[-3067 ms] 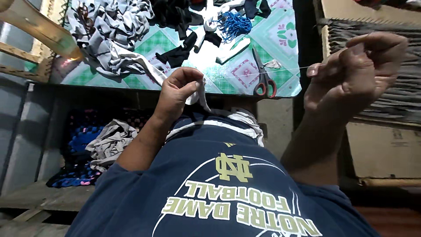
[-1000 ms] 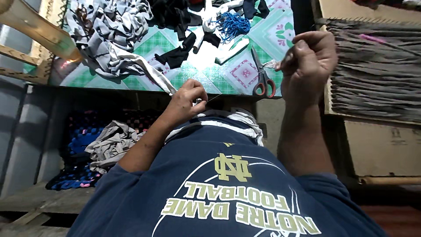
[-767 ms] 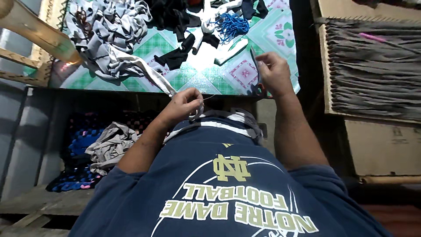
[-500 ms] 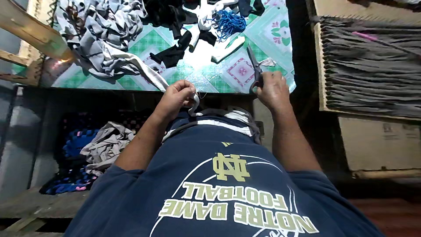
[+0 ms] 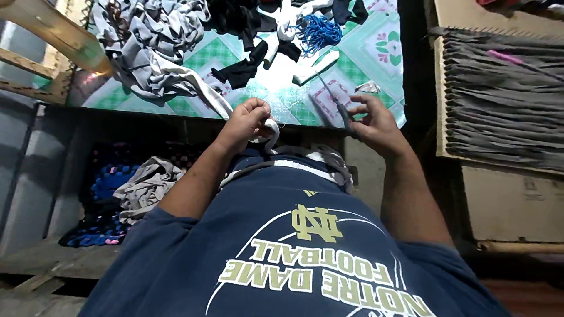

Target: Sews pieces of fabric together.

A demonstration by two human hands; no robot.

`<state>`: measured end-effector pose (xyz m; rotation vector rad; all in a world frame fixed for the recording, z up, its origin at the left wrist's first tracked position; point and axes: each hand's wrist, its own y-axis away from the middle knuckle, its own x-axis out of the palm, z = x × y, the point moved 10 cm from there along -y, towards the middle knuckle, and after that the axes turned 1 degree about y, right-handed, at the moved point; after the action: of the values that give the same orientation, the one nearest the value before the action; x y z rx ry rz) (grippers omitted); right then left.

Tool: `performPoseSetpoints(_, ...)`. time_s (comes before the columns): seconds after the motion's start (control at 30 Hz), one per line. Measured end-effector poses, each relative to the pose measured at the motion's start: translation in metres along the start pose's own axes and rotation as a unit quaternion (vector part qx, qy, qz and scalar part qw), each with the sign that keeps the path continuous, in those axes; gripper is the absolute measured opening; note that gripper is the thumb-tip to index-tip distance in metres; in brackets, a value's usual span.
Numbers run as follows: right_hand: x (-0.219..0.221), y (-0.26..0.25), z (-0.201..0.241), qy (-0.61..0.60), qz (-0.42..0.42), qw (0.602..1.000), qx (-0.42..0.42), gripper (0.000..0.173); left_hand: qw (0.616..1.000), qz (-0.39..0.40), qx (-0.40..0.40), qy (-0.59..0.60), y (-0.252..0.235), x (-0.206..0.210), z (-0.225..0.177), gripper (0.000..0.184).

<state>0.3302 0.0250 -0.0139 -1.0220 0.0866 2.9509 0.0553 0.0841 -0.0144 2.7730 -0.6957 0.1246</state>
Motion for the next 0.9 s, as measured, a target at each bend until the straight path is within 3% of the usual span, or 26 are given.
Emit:
performPoseSetpoints(0.1, 0.017, 0.031, 0.018, -0.184, 0.053, 0.981, -0.035, 0.063, 1.0, 0.008, 0.004, -0.003, -0.003, 0.0, 0.0, 0.014)
performPoseSetpoints(0.23, 0.058, 0.066, 0.024, -0.293, 0.145, 0.945, -0.012, 0.069, 0.999, 0.034, 0.007, -0.013, -0.003, 0.001, -0.001, 0.015)
performPoseSetpoints(0.37, 0.076, 0.077, 0.021, -0.272, 0.211, 0.939, -0.016, 0.073, 0.997, 0.071, 0.011, -0.038, -0.007, 0.004, -0.005, 0.014)
performPoseSetpoints(0.63, 0.076, 0.075, 0.027, -0.214, 0.236, 0.947, -0.031, 0.055, 0.99, 0.119, 0.008, -0.073, -0.008, 0.014, -0.012, 0.015)
performPoseSetpoints(0.9, 0.071, 0.073, 0.031, -0.192, 0.244, 0.95, -0.019, 0.052, 0.983, 0.14, 0.0, -0.115, -0.01, 0.021, -0.011, 0.014)
